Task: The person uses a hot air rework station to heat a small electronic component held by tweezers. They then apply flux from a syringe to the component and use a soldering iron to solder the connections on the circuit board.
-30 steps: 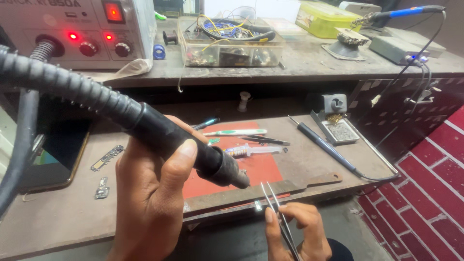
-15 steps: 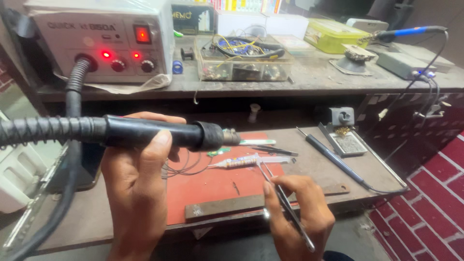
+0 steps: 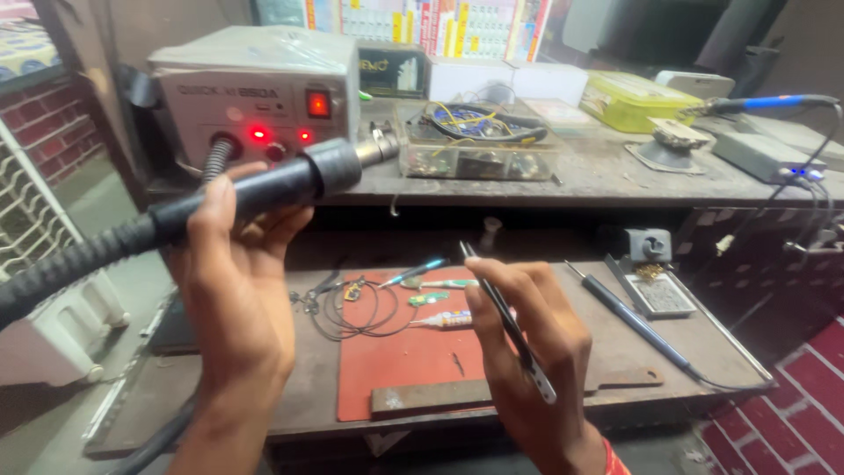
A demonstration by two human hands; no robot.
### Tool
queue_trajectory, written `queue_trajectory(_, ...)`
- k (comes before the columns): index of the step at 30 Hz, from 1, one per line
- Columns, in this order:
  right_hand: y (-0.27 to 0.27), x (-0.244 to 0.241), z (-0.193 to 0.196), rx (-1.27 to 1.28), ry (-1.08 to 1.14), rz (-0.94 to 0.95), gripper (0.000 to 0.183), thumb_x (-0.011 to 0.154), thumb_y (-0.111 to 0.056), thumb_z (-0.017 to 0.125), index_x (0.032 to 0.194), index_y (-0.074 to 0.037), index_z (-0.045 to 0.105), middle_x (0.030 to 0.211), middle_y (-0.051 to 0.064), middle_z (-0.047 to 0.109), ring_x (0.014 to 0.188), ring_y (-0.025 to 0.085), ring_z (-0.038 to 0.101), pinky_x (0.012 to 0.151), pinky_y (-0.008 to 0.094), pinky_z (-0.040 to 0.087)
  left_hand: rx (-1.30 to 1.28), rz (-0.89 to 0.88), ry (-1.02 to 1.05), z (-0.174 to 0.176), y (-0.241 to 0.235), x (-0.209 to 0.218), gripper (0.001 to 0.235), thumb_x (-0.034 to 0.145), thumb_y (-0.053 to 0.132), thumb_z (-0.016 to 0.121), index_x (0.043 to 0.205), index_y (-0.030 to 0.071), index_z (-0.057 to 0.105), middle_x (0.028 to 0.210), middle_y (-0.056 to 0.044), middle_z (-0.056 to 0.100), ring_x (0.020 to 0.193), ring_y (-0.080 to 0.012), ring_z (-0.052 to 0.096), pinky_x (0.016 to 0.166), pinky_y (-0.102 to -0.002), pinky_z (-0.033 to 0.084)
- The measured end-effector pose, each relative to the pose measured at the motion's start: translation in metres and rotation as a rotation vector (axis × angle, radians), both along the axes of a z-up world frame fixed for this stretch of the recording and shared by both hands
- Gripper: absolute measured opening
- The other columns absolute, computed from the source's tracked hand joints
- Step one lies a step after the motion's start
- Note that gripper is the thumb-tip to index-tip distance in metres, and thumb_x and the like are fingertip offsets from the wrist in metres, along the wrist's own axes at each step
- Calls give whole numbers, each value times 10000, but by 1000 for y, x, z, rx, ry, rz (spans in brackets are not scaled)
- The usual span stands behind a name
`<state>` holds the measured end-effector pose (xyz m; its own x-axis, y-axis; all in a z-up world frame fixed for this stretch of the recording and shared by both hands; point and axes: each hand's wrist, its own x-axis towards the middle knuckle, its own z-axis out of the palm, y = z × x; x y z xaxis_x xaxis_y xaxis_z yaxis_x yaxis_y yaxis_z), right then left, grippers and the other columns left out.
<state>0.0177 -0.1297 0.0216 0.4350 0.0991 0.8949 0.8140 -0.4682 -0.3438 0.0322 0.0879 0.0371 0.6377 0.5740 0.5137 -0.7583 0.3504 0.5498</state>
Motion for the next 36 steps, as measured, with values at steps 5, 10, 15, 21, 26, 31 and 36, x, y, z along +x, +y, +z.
queue_trajectory(5,20,15,21,-10,48,91,134,984,-85,674,1091,-38,739,912,105,686,775,187,673,678,308,520,-52,-17,-47,20,25,22,336,954,218,623,1172,-38,636,1141,-130,668,978,-247,683,900,-375,619)
queue_trajectory(10,50,50,37,-50,94,209,152,1001,-159,681,1053,-38,758,897,102,702,772,190,669,691,318,512,-159,-81,-41,24,38,36,327,917,208,664,1140,-31,649,1110,-122,676,992,-239,693,906,-365,611)
queue_trajectory(15,89,85,51,-23,369,353,313,964,-336,682,1036,-42,760,839,32,674,732,121,669,663,291,526,-243,-108,-17,25,45,42,297,892,179,696,1105,-24,654,1069,-123,692,1000,-244,707,905,-362,611)
queue_trajectory(21,133,116,70,160,925,826,476,890,-532,699,1079,-103,784,807,-49,577,718,58,560,627,239,411,-271,-117,-6,31,49,42,281,891,168,719,1100,11,616,1065,-129,686,999,-241,702,889,-340,599)
queue_trajectory(26,153,116,75,221,938,821,487,834,-583,717,995,-126,761,813,-70,617,746,46,565,658,229,430,-273,-144,16,34,56,38,303,878,191,714,1100,7,622,1089,-116,675,1012,-210,703,939,-312,593)
queue_trajectory(31,169,116,77,292,896,869,421,854,-531,744,877,-111,717,768,-57,634,703,41,557,617,221,393,-275,-152,69,33,64,40,292,883,220,724,1087,35,630,1040,-77,677,972,-171,686,896,-299,581)
queue_trajectory(36,177,120,77,407,932,1008,318,882,-397,770,825,-92,704,721,-8,651,601,59,560,562,207,421,-211,-238,167,28,68,37,310,949,369,686,1075,86,670,903,-25,661,856,-130,641,729,-283,524)
